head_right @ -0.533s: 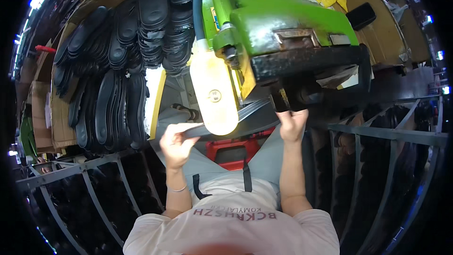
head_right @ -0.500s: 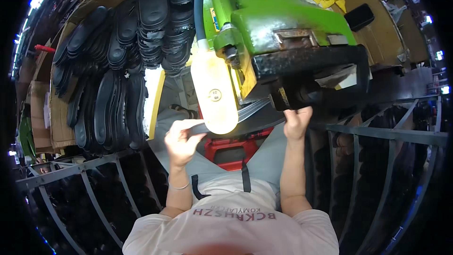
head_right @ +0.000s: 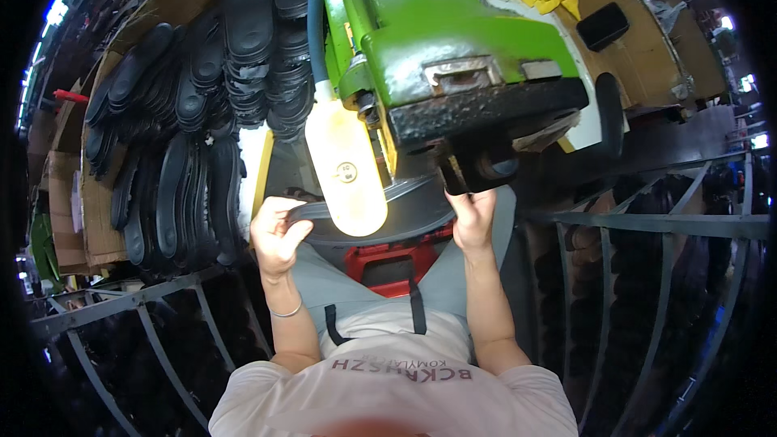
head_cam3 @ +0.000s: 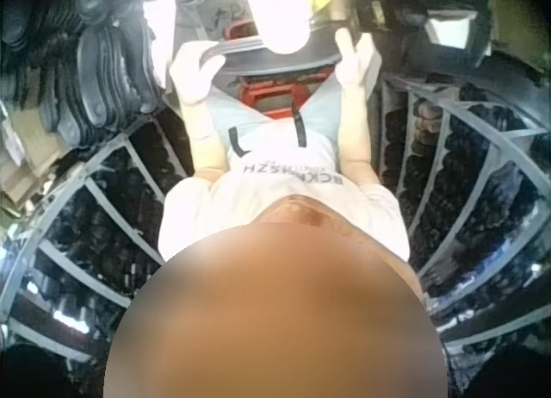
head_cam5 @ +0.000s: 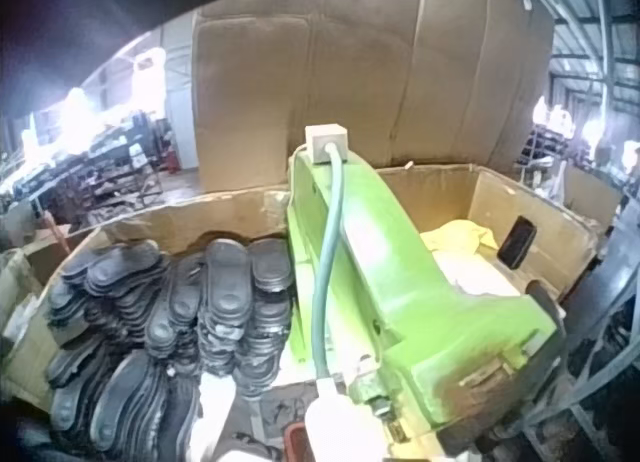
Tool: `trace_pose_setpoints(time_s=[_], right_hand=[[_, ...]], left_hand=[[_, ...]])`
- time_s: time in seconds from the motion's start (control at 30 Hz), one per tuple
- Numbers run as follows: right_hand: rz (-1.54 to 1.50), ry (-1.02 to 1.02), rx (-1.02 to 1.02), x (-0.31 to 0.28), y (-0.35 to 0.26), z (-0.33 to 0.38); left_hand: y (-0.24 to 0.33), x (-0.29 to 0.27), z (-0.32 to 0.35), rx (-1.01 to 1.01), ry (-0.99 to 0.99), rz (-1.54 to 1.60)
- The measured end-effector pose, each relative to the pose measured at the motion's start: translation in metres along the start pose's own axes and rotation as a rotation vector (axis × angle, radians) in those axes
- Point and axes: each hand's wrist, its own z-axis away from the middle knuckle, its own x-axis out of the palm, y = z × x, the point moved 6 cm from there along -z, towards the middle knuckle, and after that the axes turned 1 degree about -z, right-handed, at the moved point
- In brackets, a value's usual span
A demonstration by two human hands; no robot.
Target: Using a specialized industrial machine to press and shape shoe components.
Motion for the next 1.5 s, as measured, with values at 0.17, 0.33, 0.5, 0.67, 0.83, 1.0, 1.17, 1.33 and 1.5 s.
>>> trace_pose_setpoints(time_s=[0.17, 0.33, 0.5, 0.67, 0.83, 1.0, 1.17, 1.33, 1.5], right_hand=[[0.079, -0.14, 0.074, -0.015, 0.037, 0.018], [0.14, -0.146, -0.019, -0.031, 0.022, 0.005], [0.191, -0.025, -0.08, -0.065, 0.005, -0.01], [0.152, 0.06, -0.11, -0.074, -0.03, -0.045], [0.098, 0.036, -0.134, -0.061, -0.042, -0.057], [0.048, -0.101, 0.007, -0.032, -0.001, -0.023], [0.093, -0.215, 0.198, -0.025, 0.012, 0.009], [-0.077, 0.212, 0.196, -0.022, 0.036, 0.031], [0.016, 0.11, 0.021, -0.035, 0.029, 0.007]], left_hand=[[0.007, -0.014, 0.016, 0.206, -0.069, -0.058], [-0.002, 0.012, 0.018, 0.297, -0.055, -0.153], [-0.003, 0.045, 0.005, 0.262, -0.019, -0.176], [0.01, 0.089, -0.019, 0.348, -0.015, -0.235], [0.023, 0.088, -0.027, 0.326, -0.056, -0.343], [0.006, 0.033, -0.013, 0.017, 0.032, 0.126], [-0.012, 0.002, 0.004, 0.0, -0.002, 0.144], [-0.041, 0.058, 0.025, -0.179, 0.077, 0.019], [-0.02, 0.092, -0.003, 0.11, 0.1, 0.006]])
